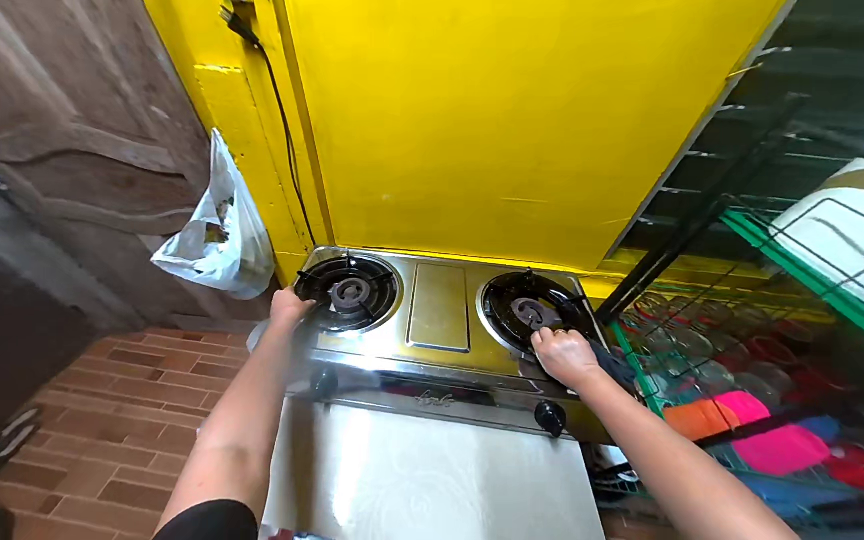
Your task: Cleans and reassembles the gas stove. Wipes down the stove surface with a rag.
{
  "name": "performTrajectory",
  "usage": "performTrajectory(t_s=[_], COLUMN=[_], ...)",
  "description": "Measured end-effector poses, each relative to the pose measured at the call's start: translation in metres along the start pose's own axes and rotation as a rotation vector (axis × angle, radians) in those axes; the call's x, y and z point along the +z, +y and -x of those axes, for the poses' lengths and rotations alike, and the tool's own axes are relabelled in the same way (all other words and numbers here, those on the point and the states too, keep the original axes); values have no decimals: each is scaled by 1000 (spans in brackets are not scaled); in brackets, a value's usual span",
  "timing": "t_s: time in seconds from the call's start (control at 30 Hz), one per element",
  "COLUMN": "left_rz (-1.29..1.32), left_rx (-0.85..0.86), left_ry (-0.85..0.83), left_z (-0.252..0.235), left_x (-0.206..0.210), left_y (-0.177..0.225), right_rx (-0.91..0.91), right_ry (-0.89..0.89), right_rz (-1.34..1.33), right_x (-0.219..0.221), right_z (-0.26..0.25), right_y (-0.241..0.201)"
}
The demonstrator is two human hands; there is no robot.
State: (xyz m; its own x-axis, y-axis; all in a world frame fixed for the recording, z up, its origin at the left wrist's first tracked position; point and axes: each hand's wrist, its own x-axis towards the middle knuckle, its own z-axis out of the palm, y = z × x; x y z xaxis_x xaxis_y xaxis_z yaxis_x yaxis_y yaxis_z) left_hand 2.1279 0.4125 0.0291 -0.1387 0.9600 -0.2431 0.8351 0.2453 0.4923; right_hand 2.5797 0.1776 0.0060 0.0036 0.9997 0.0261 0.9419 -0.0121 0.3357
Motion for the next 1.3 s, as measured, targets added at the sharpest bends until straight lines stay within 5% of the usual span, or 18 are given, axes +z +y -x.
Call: performTrajectory(t_s=[0.3,0.5,0.87,1.0,1.3], left_rz=[-17,-25,-120,-169,-270], left_rx=[-7,28,27,221,281], left_ry=[-7,-11,-41,7,-45], left_z=[-12,-23,-11,25,39], left_x=[7,5,1,3,13], left_y=[-3,-4,13,26,20], right_rx=[-34,-4,76,267,597], right_ry=[-100,-406,-648,-618,-546], right_rz=[24,-4,-222,-475,-436], right_x=[-5,-28,-48,-55,-38], right_z=[-7,-19,-43,-41,-53], right_y=[-6,-7,9,44,56])
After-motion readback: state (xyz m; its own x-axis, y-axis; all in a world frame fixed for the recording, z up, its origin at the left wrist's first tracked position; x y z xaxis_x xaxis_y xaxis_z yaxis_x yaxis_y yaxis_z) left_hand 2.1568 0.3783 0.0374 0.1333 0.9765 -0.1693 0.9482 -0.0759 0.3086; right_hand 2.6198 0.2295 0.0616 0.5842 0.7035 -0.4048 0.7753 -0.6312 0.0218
